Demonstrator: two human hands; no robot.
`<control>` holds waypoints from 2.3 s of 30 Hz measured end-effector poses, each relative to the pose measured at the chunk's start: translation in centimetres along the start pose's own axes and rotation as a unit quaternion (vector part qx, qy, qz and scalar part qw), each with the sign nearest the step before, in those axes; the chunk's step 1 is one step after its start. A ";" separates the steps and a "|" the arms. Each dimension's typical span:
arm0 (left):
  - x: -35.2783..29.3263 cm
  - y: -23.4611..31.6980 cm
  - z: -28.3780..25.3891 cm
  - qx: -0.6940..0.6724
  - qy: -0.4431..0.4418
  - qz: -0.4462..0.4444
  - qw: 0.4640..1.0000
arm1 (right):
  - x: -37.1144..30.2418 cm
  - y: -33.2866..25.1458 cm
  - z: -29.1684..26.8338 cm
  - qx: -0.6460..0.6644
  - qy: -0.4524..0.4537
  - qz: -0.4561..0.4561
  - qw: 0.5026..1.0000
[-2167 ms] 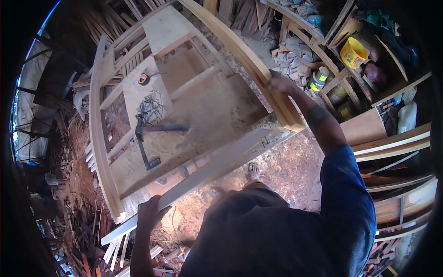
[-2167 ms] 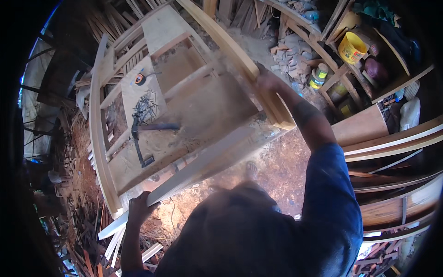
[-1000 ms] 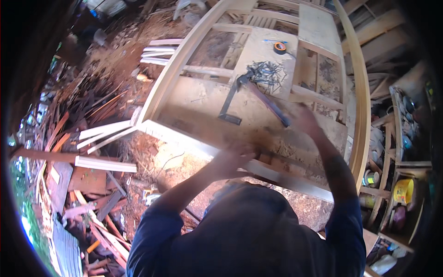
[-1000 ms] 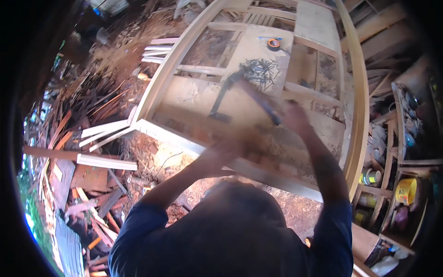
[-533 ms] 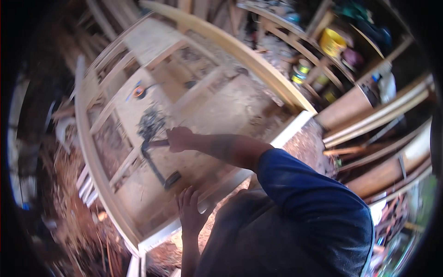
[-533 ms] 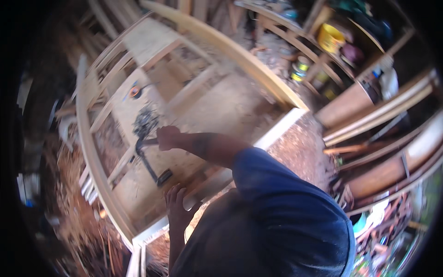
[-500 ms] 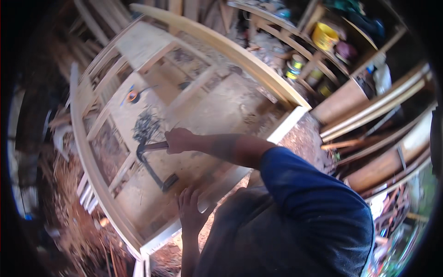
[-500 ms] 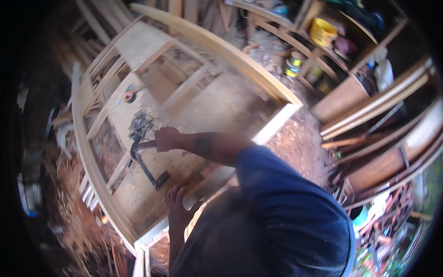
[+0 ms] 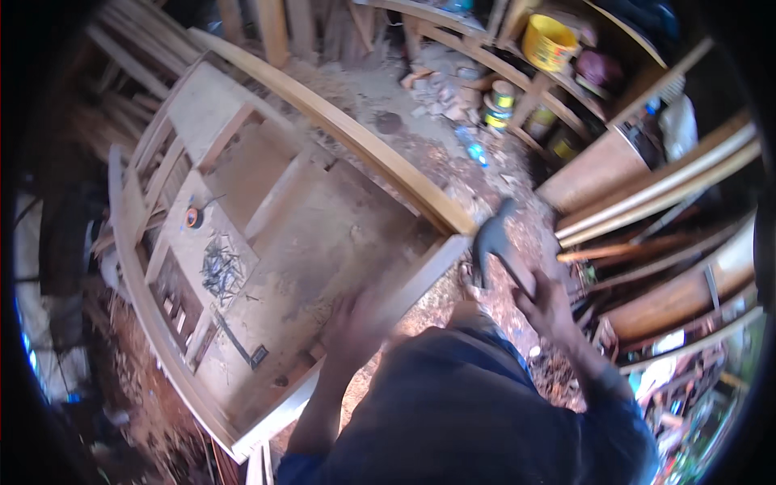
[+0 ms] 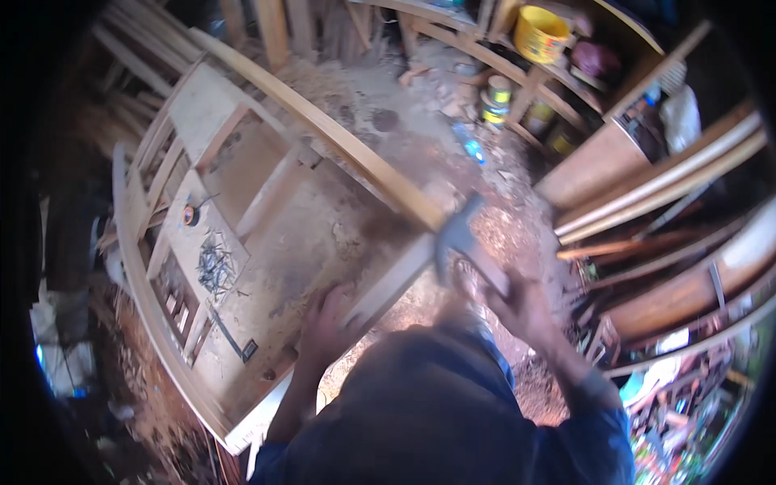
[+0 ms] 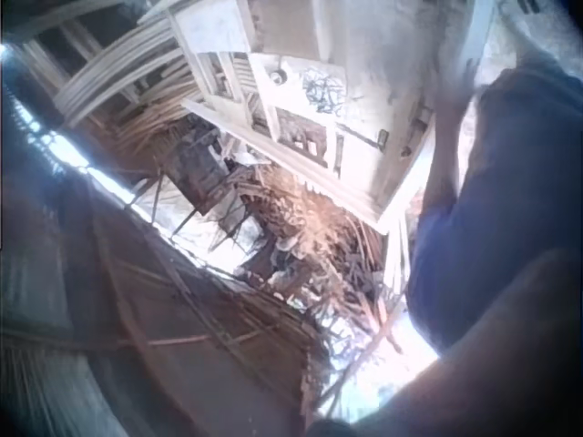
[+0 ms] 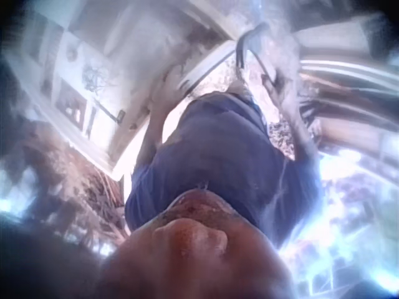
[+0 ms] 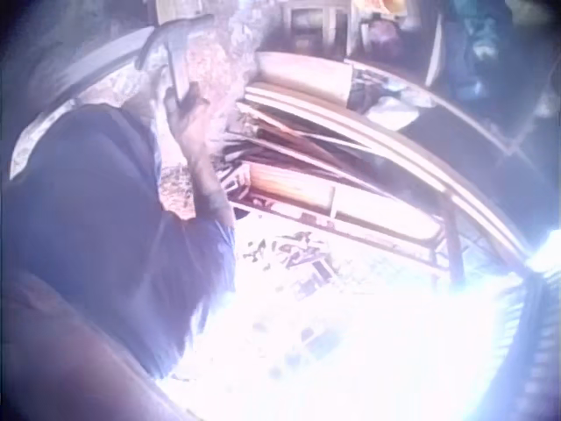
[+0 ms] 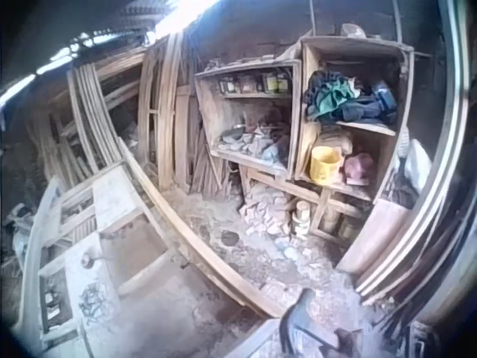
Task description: The person aligns wooden slats on a wooden frame and uses a hammer to secure them with nails. The person then positions a diagonal beam and nails it across the frame.
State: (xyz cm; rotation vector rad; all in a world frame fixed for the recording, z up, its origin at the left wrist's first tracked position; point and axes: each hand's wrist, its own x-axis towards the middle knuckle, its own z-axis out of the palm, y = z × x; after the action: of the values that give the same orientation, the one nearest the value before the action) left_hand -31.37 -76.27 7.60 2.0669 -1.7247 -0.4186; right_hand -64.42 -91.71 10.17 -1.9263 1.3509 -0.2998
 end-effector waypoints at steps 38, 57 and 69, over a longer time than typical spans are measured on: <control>42.1 -8.8 13.7 -0.544 0.300 -0.363 0.694 | -0.3 9.3 -6.5 0.264 0.127 0.164 0.942; 45.9 -21.7 5.3 -0.585 0.245 -0.200 0.747 | -2.4 10.4 -9.2 0.085 0.182 0.158 0.967; 36.7 -12.7 2.0 -0.350 0.211 -0.425 0.808 | 1.6 11.0 -5.3 0.050 -0.034 0.151 0.987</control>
State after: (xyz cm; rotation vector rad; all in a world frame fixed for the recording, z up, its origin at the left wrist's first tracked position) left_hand -14.57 -110.67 0.77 1.9929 -0.2155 -0.6531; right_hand -74.55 -97.24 5.95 -1.6070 1.5273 -0.1467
